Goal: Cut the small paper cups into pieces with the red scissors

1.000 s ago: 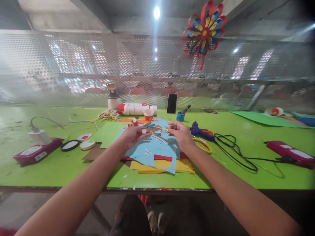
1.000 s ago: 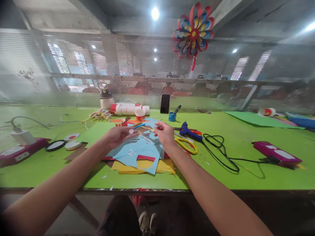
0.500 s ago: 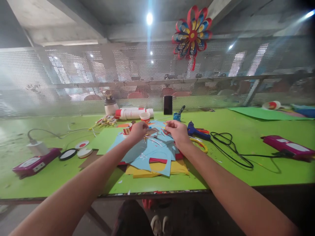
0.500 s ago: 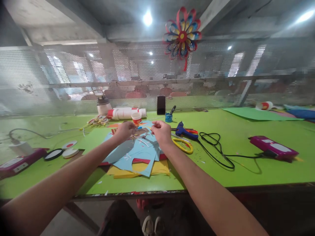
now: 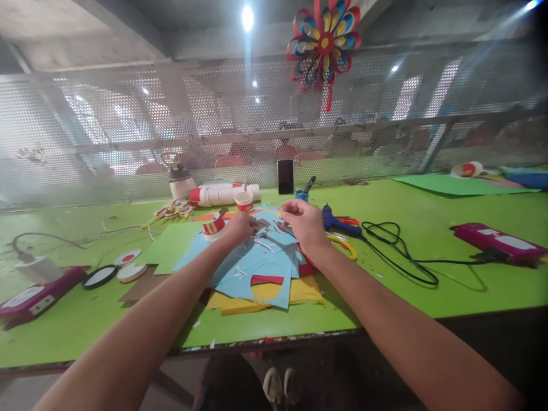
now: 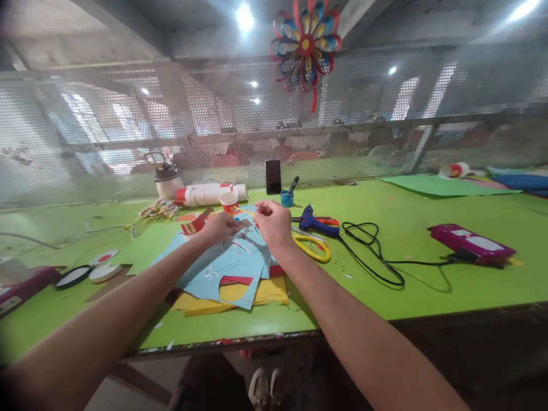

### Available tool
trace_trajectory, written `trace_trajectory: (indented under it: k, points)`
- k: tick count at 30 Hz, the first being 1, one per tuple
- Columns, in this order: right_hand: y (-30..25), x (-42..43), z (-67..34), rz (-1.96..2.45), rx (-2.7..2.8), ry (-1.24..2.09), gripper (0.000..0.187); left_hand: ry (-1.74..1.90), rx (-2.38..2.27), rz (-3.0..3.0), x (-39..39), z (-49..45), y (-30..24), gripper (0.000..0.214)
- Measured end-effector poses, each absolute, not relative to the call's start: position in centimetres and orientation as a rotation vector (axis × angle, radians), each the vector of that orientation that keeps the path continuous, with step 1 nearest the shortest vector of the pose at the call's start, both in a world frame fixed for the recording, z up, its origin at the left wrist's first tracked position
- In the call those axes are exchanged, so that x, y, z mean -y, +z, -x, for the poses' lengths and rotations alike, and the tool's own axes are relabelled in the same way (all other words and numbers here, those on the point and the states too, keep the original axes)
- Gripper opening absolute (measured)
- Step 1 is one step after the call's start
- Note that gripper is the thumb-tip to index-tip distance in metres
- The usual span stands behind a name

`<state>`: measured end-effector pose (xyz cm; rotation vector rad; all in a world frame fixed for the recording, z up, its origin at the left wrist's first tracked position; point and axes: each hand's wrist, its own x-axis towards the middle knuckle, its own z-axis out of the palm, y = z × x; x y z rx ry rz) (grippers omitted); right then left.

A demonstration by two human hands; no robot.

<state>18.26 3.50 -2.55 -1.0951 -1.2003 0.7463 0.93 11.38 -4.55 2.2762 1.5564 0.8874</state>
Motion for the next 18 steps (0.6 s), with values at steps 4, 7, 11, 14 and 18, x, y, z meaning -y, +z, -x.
trace_trajectory:
  k: [4, 7, 11, 14, 18]
  points:
    - [-2.5, -3.5, -18.2, 1.087, 1.204, 0.73, 0.015, 0.969, -1.537, -2.252, -11.0, -0.3, -4.0, 0.013]
    - [-2.7, -3.4, -18.2, 1.077, 1.217, 0.727, 0.015, 1.083, -1.539, -2.203, -10.5, 0.2, -2.8, 0.012]
    - [-2.7, -3.2, -18.1, 1.042, 1.252, 0.758, 0.014, 1.301, -1.533, -2.096, -9.1, 0.8, -0.8, 0.023]
    - [-2.5, -2.6, -17.8, 0.985, 1.331, 0.839, 0.012, 1.346, -1.435, -2.101, -7.1, 0.7, 0.1, 0.025]
    - [-2.1, -1.7, -17.5, 0.88, 1.484, 1.004, 0.013, 1.038, -1.213, -2.177, -3.9, 0.4, 0.1, 0.015]
